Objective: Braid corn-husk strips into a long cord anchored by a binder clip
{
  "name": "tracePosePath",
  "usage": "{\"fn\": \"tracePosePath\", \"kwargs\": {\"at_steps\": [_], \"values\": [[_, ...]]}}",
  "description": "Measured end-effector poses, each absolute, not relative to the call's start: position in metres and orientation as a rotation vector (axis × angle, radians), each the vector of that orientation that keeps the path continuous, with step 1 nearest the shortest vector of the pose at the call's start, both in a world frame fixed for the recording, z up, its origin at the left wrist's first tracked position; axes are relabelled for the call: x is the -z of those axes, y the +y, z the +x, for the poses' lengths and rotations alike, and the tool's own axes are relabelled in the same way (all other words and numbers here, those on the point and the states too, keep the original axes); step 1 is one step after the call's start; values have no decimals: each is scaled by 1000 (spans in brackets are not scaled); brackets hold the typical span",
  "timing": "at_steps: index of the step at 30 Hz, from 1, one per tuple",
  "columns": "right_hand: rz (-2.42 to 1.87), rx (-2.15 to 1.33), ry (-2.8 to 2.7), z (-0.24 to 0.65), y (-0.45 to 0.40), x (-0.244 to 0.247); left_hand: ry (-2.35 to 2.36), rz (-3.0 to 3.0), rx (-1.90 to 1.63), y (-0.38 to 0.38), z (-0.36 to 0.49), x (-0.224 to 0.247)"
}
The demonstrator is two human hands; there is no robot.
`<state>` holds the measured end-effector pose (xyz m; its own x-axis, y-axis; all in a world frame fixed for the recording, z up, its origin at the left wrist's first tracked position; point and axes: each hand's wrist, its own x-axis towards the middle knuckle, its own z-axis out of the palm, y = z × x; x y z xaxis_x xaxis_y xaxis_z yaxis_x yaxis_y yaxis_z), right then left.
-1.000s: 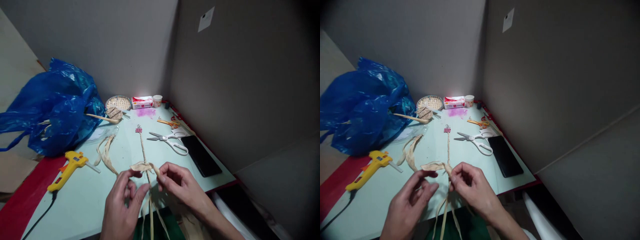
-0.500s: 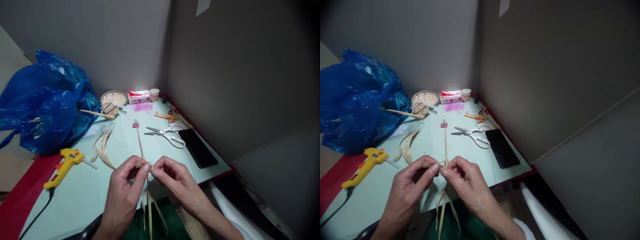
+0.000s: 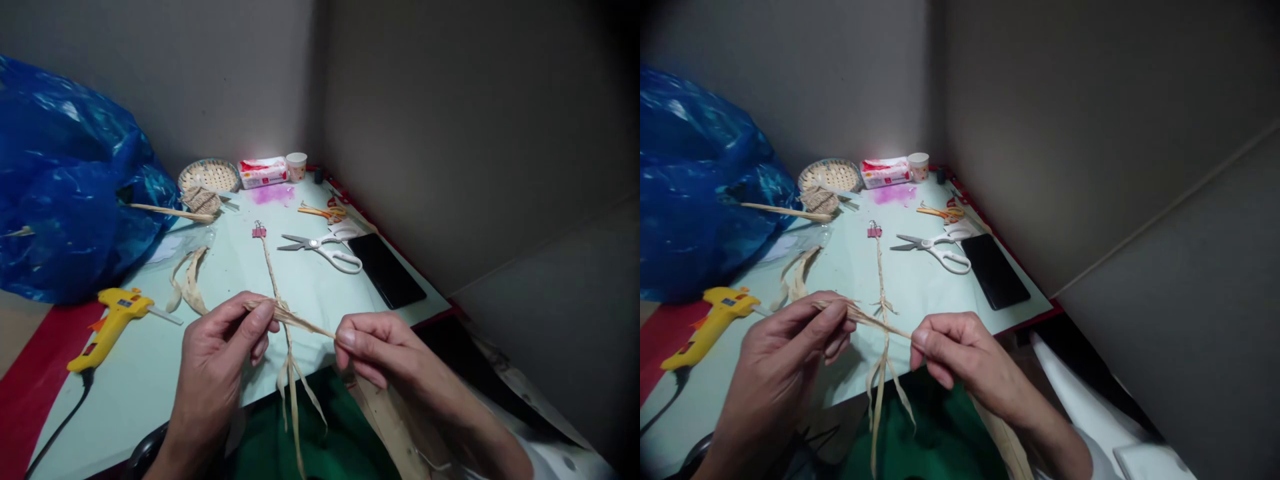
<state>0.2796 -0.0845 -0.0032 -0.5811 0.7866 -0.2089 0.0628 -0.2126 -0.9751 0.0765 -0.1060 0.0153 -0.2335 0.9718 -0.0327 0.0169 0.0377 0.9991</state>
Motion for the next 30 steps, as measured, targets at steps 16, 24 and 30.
{"fn": "tracePosePath", "kwargs": {"at_steps": [16,24,30], "values": [[-1151,-1419,-1595,265,-91,10,1924,1825,-920,-120,70,0],[-1135,-1601,-1467,269,-94,32,1802,1944,-394,-130,69,27],[-1148,-1548,-1467,260,-96,30,1666,1458,-587,-127,68,16]]}}
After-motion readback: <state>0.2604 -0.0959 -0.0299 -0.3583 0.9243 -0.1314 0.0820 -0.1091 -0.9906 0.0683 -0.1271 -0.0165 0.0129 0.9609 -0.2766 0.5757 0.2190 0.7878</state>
